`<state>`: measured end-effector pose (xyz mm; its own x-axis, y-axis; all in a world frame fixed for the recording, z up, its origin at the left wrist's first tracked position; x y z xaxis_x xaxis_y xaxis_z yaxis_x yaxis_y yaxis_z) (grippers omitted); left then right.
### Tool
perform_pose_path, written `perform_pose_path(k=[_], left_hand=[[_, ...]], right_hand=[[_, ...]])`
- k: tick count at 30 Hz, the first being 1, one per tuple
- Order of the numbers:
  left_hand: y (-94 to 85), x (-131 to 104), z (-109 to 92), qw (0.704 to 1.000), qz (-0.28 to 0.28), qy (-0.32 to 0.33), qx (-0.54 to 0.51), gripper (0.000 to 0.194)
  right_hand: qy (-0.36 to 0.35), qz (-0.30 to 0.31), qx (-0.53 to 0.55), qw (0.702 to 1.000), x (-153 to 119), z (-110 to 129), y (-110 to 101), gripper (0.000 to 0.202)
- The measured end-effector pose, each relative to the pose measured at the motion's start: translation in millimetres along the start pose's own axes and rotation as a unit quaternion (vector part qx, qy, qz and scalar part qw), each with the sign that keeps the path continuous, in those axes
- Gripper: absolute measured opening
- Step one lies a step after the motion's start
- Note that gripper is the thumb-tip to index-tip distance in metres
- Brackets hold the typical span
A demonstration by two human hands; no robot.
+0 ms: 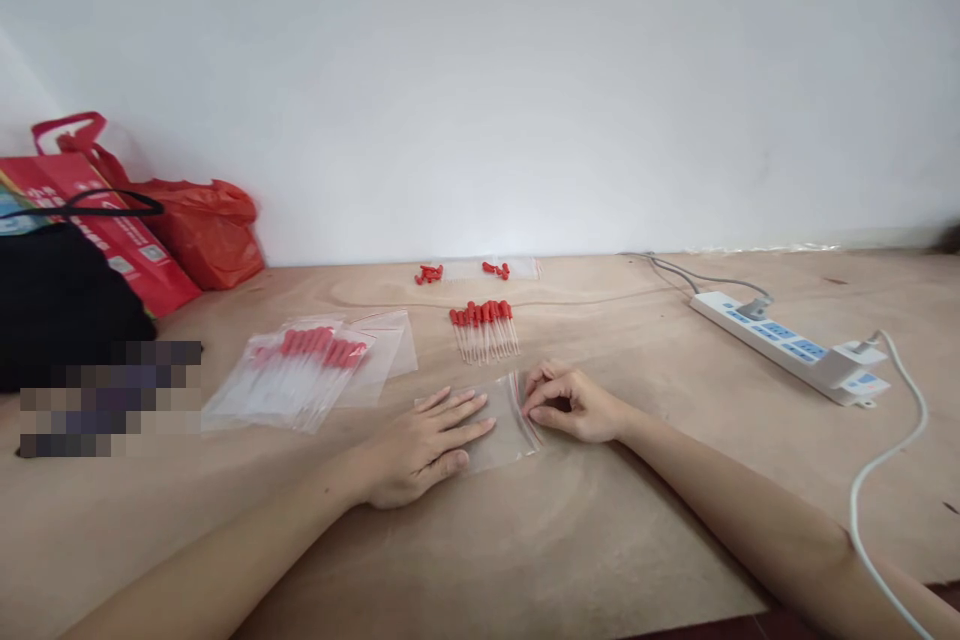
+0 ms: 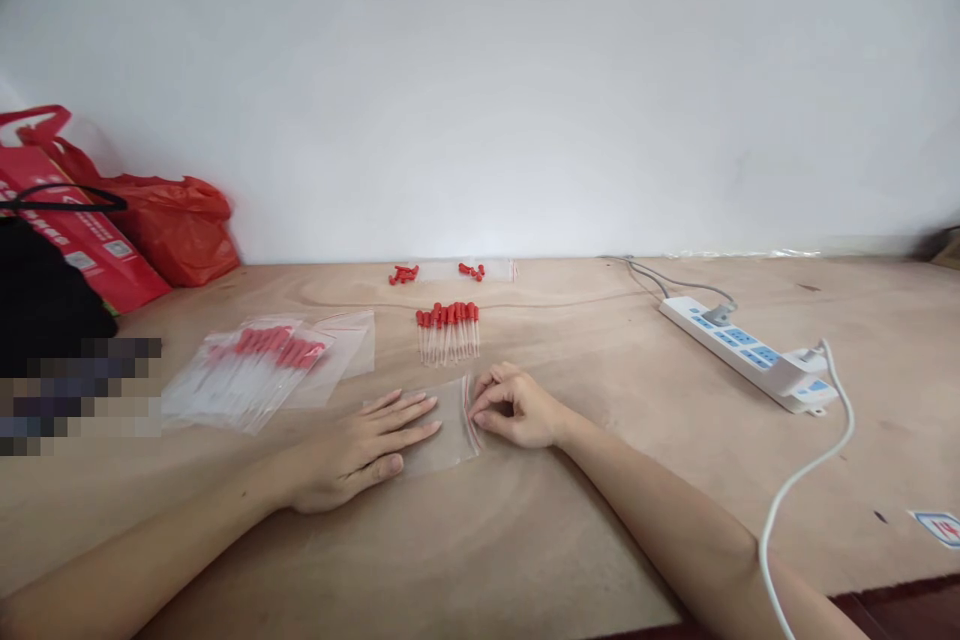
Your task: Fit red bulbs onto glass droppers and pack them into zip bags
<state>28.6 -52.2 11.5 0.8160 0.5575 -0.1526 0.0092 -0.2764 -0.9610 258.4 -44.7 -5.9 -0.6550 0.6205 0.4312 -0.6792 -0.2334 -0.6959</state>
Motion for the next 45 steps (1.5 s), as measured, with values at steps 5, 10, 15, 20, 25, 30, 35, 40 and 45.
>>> perform_pose_path(k=[5,10,15,20,25,30,35,40,45], left_hand=[[-0.7,-1,0,1.000,0.003,-0.013,0.000,0.043],[1.5,-2,0,1.000,-0.019,-0.014,-0.017,0.044],[2.2,-3,5,0.998,-0.034,-0.033,-0.042,0.045],[2.7,-3,10,0.997,-0.043,-0.029,-0.052,0.047],[4.1,-3,11,0.993,-0.094,-0.035,-0.062,0.041],[2.8,-2,8,0.993,-0.095,-0.032,-0.065,0.038],[0.8,-3,7,0.994,-0.084,-0.026,-0.057,0.037],[0.8,-2,8,0.993,-0.090,-0.019,-0.069,0.037],[0.7,-2,8,0.992,-0.091,-0.015,-0.080,0.038]], right_hand=[[-0.059,0.047,0.023,0.997,2,6,1,0.018],[-0.059,0.087,0.034,0.994,0,6,-3,0.033],[-0.066,0.129,-0.049,0.988,-1,8,-3,0.053],[0.008,0.130,-0.018,0.991,-7,5,-9,0.073],[0.079,0.053,0.148,0.984,-11,-5,-10,0.081],[0.215,-0.139,0.176,0.951,5,-45,-2,0.044],[0.292,-0.307,0.028,0.905,44,-84,-6,0.029],[0.323,-0.308,-0.015,0.895,76,-97,-8,0.032],[0.348,-0.279,-0.042,0.894,83,-99,-6,0.023]])
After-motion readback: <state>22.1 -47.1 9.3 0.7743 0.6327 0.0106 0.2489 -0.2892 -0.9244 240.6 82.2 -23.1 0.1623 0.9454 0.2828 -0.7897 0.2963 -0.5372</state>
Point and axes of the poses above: each hand's wrist, its own x-axis towards the middle knuckle, its own y-axis out of the palm, z = x × y, the point moved 2 cm from there along x, towards the middle knuckle, and after that the axes turned 7 degrees about -y, right-handed, at the moved point
